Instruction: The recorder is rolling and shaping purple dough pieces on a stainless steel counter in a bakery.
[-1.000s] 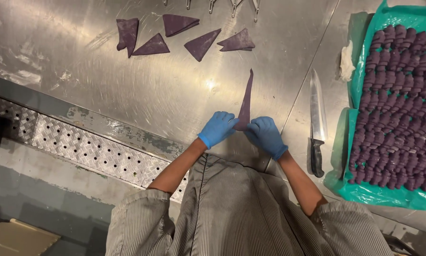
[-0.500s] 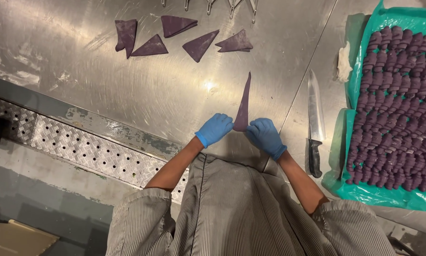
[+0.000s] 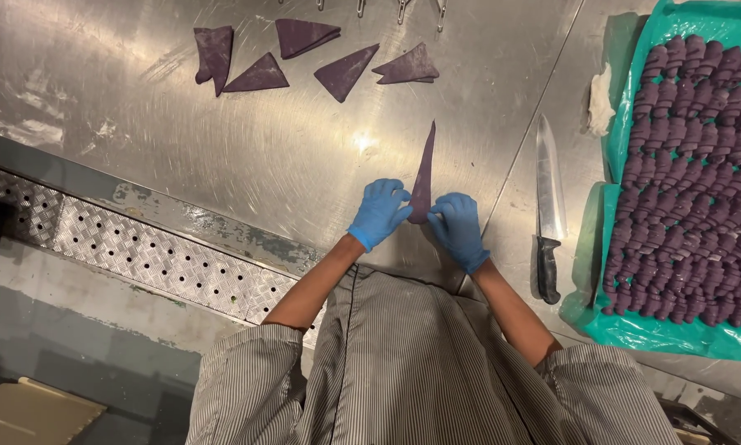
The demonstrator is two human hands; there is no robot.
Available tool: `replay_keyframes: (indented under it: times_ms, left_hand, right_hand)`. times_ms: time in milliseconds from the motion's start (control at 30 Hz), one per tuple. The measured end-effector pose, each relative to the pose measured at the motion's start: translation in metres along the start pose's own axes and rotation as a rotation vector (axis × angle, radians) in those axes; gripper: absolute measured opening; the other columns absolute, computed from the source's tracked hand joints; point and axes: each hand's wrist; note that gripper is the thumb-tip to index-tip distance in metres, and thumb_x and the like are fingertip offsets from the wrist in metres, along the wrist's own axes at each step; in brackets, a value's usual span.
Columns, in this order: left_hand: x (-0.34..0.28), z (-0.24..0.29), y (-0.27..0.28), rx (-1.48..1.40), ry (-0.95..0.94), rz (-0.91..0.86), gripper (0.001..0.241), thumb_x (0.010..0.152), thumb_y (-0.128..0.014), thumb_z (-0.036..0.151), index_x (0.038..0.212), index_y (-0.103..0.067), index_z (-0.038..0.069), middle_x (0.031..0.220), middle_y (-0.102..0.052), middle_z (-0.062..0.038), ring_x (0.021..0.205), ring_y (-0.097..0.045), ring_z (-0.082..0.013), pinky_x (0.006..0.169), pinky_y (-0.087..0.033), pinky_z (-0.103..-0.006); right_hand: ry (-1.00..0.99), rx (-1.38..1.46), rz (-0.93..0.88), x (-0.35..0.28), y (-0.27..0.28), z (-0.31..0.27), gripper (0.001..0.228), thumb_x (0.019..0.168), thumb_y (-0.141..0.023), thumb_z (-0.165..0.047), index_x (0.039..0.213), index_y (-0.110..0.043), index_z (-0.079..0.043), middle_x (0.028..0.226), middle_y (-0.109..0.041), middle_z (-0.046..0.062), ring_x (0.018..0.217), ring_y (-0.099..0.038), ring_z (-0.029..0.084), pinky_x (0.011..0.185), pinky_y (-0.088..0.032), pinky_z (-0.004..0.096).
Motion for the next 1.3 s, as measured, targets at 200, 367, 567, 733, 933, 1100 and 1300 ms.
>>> replay_keyframes:
  times_ms: [200,367,567,733,933,1100,1300]
  left_hand:
    - [-0.054,-0.018,-0.025,0.023,-0.084,0.007,0.033,0.094,-0.072,0.022,0.123,-0.064,0.010,0.122,-0.061,-0.004,0.111,-0.059,-0.0254,0.099,-0.046,-0.0442]
    - [-0.049,0.006,-0.019,0.164,-0.179,0.172,0.039,0.086,-0.074,0.021,0.123,-0.064,0.011,0.122,-0.061,-0.002,0.103,-0.061,-0.0223,0.090,-0.048,-0.0402]
    - [-0.027,-0.001,-0.030,0.191,-0.177,0.072,0.026,0.085,-0.078,0.028,0.102,-0.064,0.014,0.102,-0.060,-0.002,0.090,-0.060,-0.0216,0.081,-0.049,-0.0389]
    - [-0.012,-0.007,-0.026,0.138,-0.179,-0.036,0.024,0.089,-0.080,0.034,0.089,-0.065,0.015,0.095,-0.061,-0.004,0.089,-0.060,-0.0232,0.079,-0.048,-0.0393]
    - [-0.005,-0.001,-0.012,-0.038,-0.002,-0.060,0.021,0.086,-0.078,0.031,0.096,-0.068,0.015,0.119,-0.059,-0.007,0.114,-0.053,-0.0290,0.097,-0.043,-0.0445]
    - [0.004,0.000,-0.020,-0.019,0.099,0.001,0.034,0.086,-0.078,0.029,0.115,-0.068,0.016,0.135,-0.051,-0.013,0.130,-0.043,-0.0350,0.106,-0.034,-0.0522]
    - [-0.009,-0.007,-0.029,-0.050,0.023,0.113,0.028,0.087,-0.078,0.027,0.111,-0.067,0.016,0.130,-0.057,-0.009,0.128,-0.051,-0.0324,0.106,-0.038,-0.0495]
  right_hand:
    - [0.179,-0.049,0.014,-0.037,0.001,0.003,0.035,0.092,-0.073,-0.018,0.123,-0.061,-0.007,0.118,-0.066,0.011,0.114,-0.061,0.031,0.101,-0.046,0.044]
    - [0.182,-0.129,-0.012,-0.040,-0.011,0.000,0.043,0.091,-0.075,-0.022,0.128,-0.061,-0.006,0.117,-0.065,0.009,0.111,-0.061,0.030,0.098,-0.046,0.044]
    - [0.147,-0.111,0.003,-0.019,-0.012,-0.003,0.038,0.088,-0.079,-0.027,0.116,-0.061,-0.008,0.109,-0.061,0.010,0.107,-0.058,0.031,0.095,-0.044,0.045]
    - [0.065,-0.088,-0.020,-0.005,-0.009,-0.006,0.030,0.085,-0.082,-0.026,0.102,-0.062,-0.011,0.103,-0.060,0.008,0.105,-0.057,0.030,0.095,-0.042,0.046]
    - [0.005,-0.052,0.074,0.009,-0.002,-0.018,0.028,0.081,-0.084,-0.022,0.095,-0.062,-0.013,0.107,-0.061,0.009,0.109,-0.057,0.031,0.095,-0.041,0.045]
    - [-0.044,-0.027,0.119,0.009,-0.006,-0.013,0.032,0.085,-0.084,-0.021,0.106,-0.062,-0.011,0.111,-0.061,0.009,0.111,-0.057,0.032,0.097,-0.041,0.045]
    - [0.216,-0.047,0.019,-0.004,-0.005,-0.001,0.040,0.087,-0.080,-0.022,0.118,-0.059,-0.009,0.110,-0.061,0.008,0.105,-0.059,0.030,0.094,-0.044,0.045]
Point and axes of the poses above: each hand's wrist, its own x-axis towards the middle knuckle, its own y-axis out of the back of the hand, z = x × y
